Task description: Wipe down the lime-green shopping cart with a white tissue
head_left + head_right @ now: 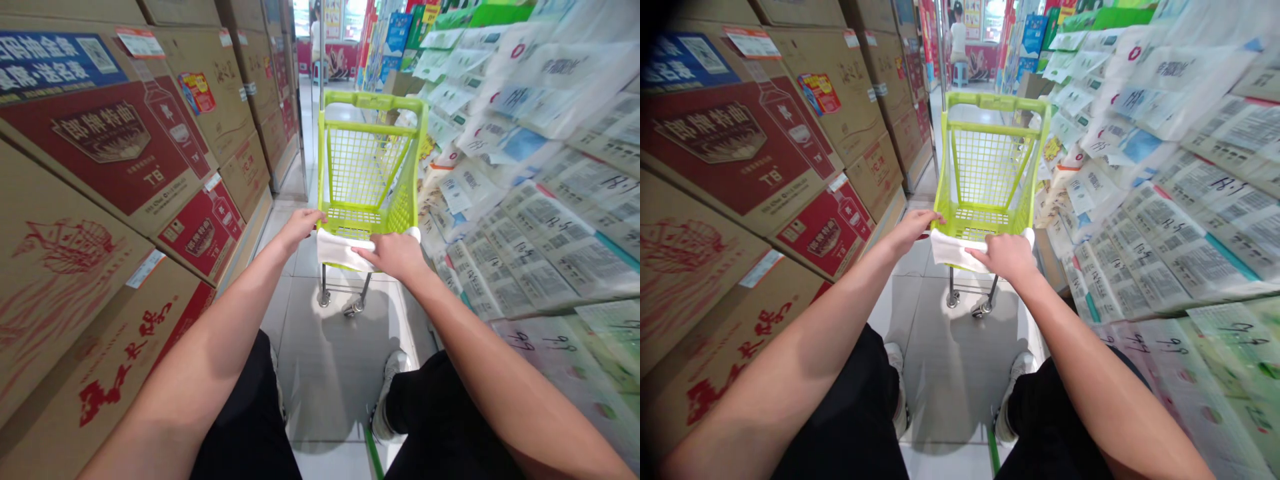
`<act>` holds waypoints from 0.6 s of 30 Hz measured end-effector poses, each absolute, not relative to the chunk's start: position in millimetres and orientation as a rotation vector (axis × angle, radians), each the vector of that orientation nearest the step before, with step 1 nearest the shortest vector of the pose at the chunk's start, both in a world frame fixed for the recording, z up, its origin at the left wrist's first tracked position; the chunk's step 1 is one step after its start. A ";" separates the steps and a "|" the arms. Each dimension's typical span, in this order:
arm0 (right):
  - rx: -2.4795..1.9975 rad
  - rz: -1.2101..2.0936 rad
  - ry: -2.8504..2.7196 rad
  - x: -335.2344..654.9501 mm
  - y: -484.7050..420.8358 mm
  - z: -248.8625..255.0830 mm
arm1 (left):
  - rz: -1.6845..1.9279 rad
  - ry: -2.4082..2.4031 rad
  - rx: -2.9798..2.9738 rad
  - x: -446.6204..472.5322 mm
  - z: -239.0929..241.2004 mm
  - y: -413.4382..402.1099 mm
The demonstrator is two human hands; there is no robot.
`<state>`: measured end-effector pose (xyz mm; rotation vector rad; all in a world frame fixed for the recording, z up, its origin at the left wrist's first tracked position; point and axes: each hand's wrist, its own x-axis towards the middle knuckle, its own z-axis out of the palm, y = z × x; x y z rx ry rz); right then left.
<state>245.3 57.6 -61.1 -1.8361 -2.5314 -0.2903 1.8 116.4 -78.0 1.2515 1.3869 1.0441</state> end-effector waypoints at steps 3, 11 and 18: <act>-1.835 -0.317 -2.536 252.6 57.9 -63.1 | 0.983 1.343 1.226 6.6 -83.9 117.5; -1.766 -0.274 -2.579 221.8 51.8 -62.5 | 0.905 1.109 1.177 32.7 -87.1 108.2; -1.702 -0.194 -2.623 205.4 46.6 -56.0 | 0.860 1.059 1.069 20.8 -79.3 113.3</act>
